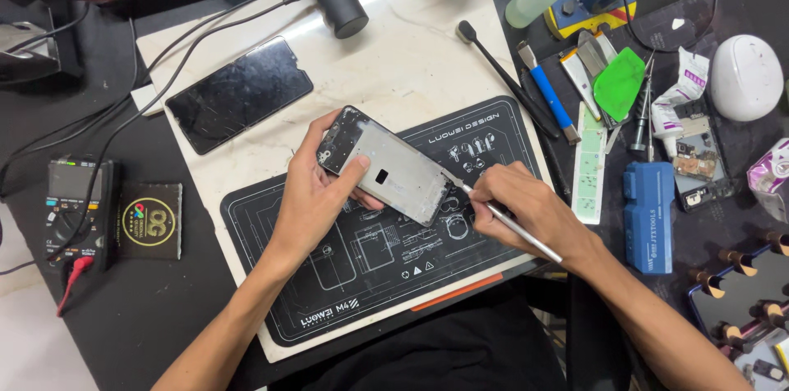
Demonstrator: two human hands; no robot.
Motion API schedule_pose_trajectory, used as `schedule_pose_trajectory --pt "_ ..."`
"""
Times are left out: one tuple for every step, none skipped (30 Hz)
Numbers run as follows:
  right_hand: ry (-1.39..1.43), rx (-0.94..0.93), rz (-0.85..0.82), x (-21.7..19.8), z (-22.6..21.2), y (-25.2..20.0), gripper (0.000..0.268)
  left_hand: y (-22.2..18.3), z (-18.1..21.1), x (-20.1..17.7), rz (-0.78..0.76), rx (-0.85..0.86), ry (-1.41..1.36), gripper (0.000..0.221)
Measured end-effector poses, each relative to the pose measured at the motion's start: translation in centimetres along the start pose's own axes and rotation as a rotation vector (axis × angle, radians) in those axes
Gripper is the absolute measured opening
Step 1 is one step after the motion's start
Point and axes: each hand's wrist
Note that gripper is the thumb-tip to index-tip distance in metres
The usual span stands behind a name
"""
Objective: The person cleans the interior of a phone chassis with a brush and uses a handheld vacuum tool before using a thin tool to apply adhesive around the edges.
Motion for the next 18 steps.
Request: schedule_pose_trajectory --pt "0.008 -0.007 0.011 0.01 0.08 0.05 0.016 0.02 0.05 0.01 0.002 -0.009 0.023 0.056" --pt "0.017 -0.015 0.02 -0.03 0.18 0.12 0.016 -0.01 0.08 0.03 0.007 -0.017 0.045 0.056" --pt "0.021 -0.025 0.011 -0.09 0.25 0.17 0.016 -0.02 0.1 0.05 0.011 -0.026 0.068 0.057" --pt "0.026 -0.031 0.005 -0.08 0.25 0.13 0.017 -0.04 0.09 0.07 0.006 -0.023 0.058 0.057" --pt "0.031 -0.037 -0.002 -0.07 0.22 0.11 0.017 -0.06 0.09 0.07 0.001 -0.02 0.049 0.057" --pt "0.026 -0.036 0.001 -0.11 0.2 0.21 0.017 -0.09 0.13 0.01 0.002 -0.015 0.038 0.057" --pt "0.022 -0.035 0.005 -0.16 0.15 0.3 0.017 -0.05 0.18 -0.06 0.001 -0.016 0.04 0.057" --pt "0.018 -0.036 0.006 -0.21 0.1 0.39 0.017 -0.04 0.17 -0.08 0.002 -0.018 0.041 0.057" --pt "0.028 -0.041 0.001 -0.27 0.04 0.43 0.017 -0.08 0.16 -0.09 0.004 -0.02 0.041 0.057" --pt "0.034 -0.041 0.002 -0.37 -0.04 0.38 0.017 -0.05 0.17 -0.08 0.004 -0.022 0.04 0.057" --pt "0.04 -0.041 0.002 -0.44 -0.1 0.32 0.017 -0.02 0.18 -0.08 0.004 -0.023 0.038 0.057" --pt "0.029 -0.018 -0.014 -0.52 -0.15 0.28 0.017 0.02 0.19 -0.07 0.004 -0.026 0.038 0.056" --pt "0.018 0.005 -0.029 -0.53 -0.2 0.28 0.017 0.09 0.15 0.01 -0.002 -0.025 0.03 0.056" --pt "0.009 0.019 -0.051 -0.56 -0.18 0.42 0.018 0.06 0.11 0.01 0.0 -0.02 0.019 0.056" --pt "0.008 0.005 -0.038 -0.53 -0.17 0.58 0.018 0.0 0.08 -0.05 0.003 -0.015 0.008 0.056" --pt "0.009 -0.007 -0.024 -0.46 -0.17 0.69 0.018 -0.09 0.0 -0.09 0.006 -0.02 0.011 0.056" --pt "0.011 -0.019 -0.01 -0.42 -0.15 0.74 0.018 -0.14 -0.07 -0.15 0.008 -0.024 0.014 0.055" --pt "0.015 -0.029 -0.009 -0.35 -0.15 0.72 0.018 -0.08 -0.07 -0.19 0.004 -0.029 0.019 0.055"
Point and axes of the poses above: each hand's wrist, its own y-axis towards the middle knuckle, its own x-axis out of the palm, z = x × y, and after that the axes turned 7 degrees about -x, right-handed
